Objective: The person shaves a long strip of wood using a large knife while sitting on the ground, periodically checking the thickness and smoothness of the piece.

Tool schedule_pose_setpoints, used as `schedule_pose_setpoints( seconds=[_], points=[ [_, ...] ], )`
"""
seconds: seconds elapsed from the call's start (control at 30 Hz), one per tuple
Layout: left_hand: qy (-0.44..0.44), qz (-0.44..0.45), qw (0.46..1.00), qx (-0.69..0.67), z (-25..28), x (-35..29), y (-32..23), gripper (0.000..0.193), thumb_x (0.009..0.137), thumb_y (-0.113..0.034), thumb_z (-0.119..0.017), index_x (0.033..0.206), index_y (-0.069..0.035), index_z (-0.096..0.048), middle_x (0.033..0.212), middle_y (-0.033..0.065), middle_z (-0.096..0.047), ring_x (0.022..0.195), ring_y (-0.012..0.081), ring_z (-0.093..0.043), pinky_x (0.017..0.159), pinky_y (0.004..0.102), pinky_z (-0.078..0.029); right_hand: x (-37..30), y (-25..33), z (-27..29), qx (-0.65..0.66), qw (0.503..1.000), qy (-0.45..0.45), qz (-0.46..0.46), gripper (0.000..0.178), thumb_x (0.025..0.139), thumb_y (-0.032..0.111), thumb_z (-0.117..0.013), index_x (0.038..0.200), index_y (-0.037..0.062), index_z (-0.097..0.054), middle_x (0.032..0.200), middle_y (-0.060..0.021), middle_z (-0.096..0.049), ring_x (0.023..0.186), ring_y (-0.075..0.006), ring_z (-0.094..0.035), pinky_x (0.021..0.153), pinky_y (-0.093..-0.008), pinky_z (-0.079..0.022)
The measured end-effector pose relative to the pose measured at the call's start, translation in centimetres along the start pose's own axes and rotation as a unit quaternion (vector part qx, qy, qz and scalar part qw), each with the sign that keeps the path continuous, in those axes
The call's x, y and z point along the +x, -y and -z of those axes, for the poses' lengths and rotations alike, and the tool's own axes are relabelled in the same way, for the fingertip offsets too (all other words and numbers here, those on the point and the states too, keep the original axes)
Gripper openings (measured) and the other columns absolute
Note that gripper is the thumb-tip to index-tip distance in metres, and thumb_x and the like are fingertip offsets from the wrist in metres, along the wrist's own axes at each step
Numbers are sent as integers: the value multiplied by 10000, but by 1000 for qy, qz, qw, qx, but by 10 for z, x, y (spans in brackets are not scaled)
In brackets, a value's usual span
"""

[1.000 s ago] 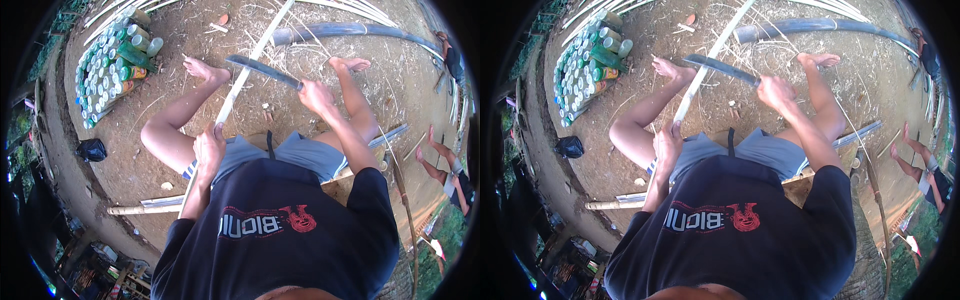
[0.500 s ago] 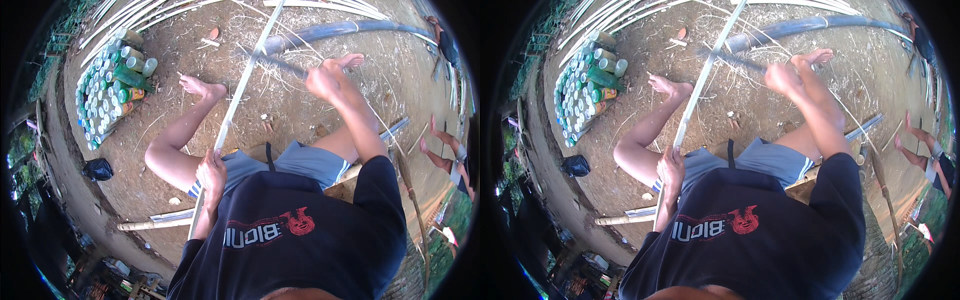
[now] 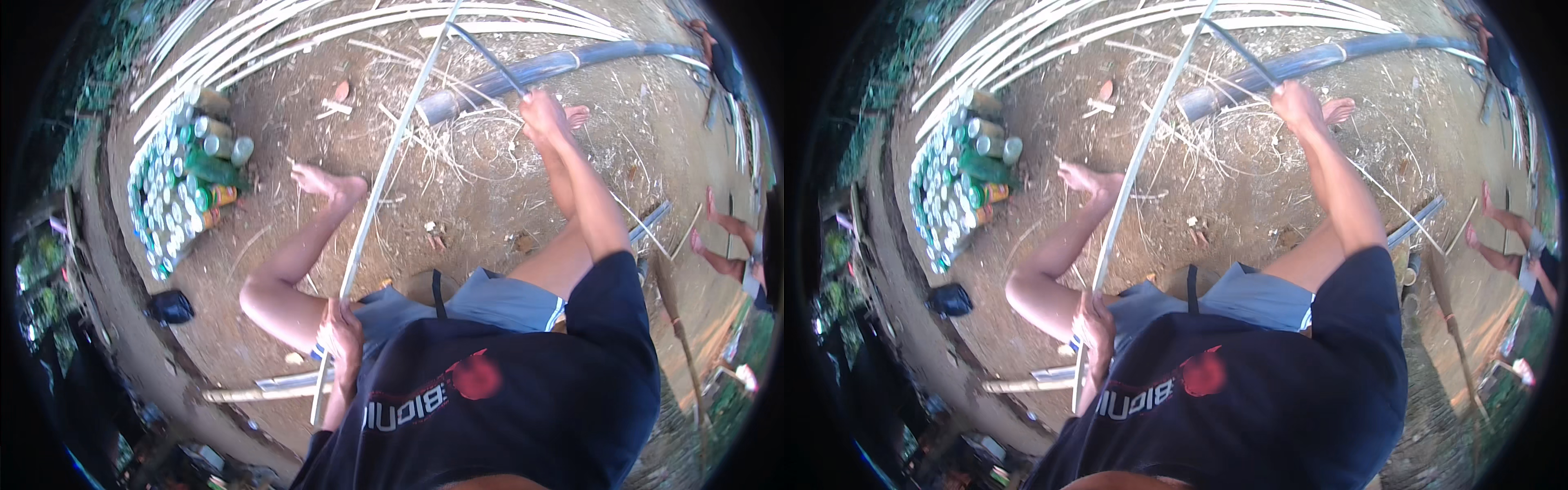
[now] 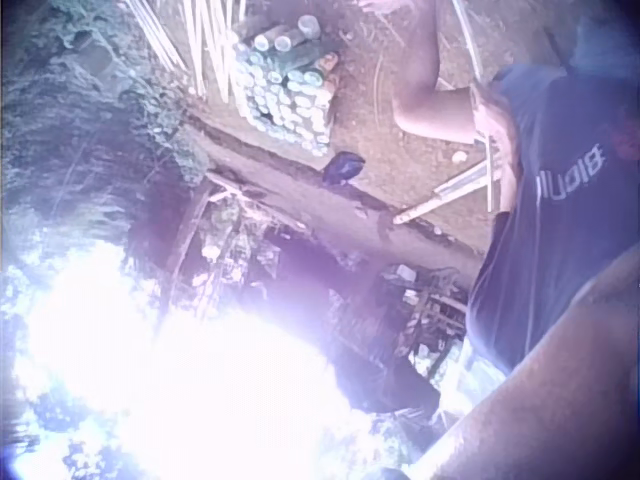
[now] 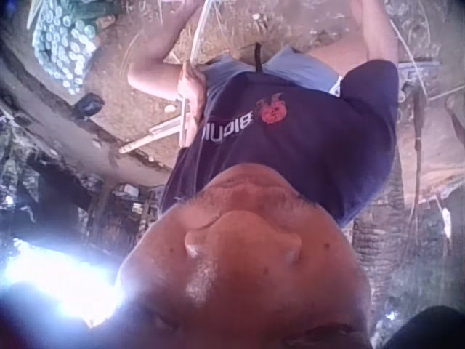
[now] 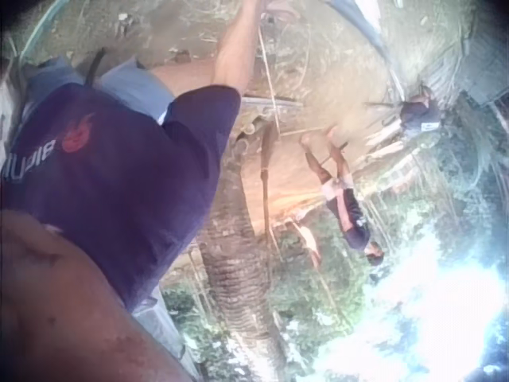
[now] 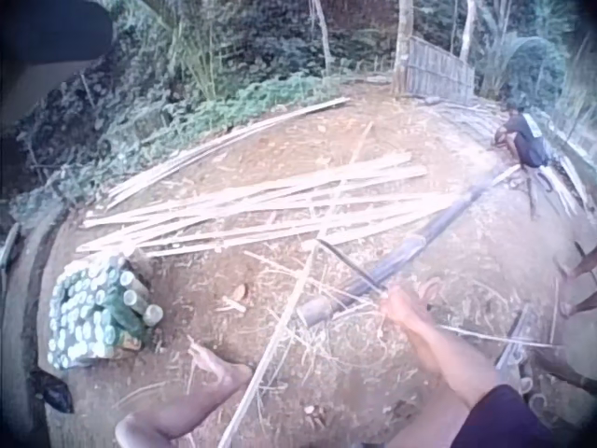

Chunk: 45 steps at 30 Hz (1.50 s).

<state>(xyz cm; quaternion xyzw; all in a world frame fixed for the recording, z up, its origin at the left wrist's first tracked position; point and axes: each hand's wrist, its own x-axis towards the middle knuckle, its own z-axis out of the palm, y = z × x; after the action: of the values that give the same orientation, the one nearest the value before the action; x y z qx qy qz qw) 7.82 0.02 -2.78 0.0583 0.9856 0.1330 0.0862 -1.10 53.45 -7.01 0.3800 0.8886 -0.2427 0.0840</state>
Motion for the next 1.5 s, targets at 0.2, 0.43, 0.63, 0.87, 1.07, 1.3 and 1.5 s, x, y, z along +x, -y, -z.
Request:
schedule_pose_setpoints(
  seconds=[0.2,0.43,0.63,0.87,1.07,1.3,1.5],
  points=[
    [-5,25,1000,-1,0,-2,-5,162,907,-172,-553,969,-54,-645,838,188,-658,698,392,-642,605,475,-498,-210,36,-60,-22,970,107,218,126,789,212,-626,826,93,-646,601,-141,-635,537,-305,-651,515,-438,-505],
    [-15,-10,999,-43,-6,-10,0,271,908,-162,-556,1138,-68,-664,873,194,-668,700,371,-655,610,460,-513,-177,34,-74,-104,973,130,162,199,872,175,-514,844,20,-635,559,-89,-617,408,-194,-569,347,-343,-444],
    [-52,-14,996,-76,-14,-7,5,254,929,-206,-562,1104,-62,-678,841,189,-673,689,368,-658,599,455,-514,-178,34,-60,-166,938,143,270,214,856,202,-517,876,40,-655,599,-115,-646,473,-227,-617,435,-409,-503],
    [-52,-7,997,-49,-8,-11,7,231,909,-180,-585,1067,-43,-682,809,181,-673,672,364,-652,571,448,-494,-135,40,-68,-107,960,147,212,172,800,198,-607,864,47,-659,635,-138,-659,550,-259,-657,543,-432,-542],
    [4,17,999,-27,-6,-10,9,212,909,-176,-591,1033,-32,-684,809,191,-672,661,377,-646,560,442,-491,-47,29,-51,-73,990,87,89,198,823,237,-589,877,63,-667,676,-145,-669,574,-265,-673,539,-436,-532],
    [14,26,998,-48,1,-7,1,178,905,-136,-598,1001,-9,-675,788,210,-658,645,384,-639,567,445,-491,38,17,-27,-80,991,73,82,186,811,133,-562,906,11,-665,611,-116,-603,517,-181,-565,468,-383,-454],
    [-25,7,998,-53,-3,-8,25,159,903,-145,-600,926,-1,-663,711,222,-628,590,387,-616,532,456,-455,76,20,-22,-151,975,122,108,198,892,112,-505,978,32,-664,556,-16,-475,449,-70,-401,367,-266,-349]
  ],
)
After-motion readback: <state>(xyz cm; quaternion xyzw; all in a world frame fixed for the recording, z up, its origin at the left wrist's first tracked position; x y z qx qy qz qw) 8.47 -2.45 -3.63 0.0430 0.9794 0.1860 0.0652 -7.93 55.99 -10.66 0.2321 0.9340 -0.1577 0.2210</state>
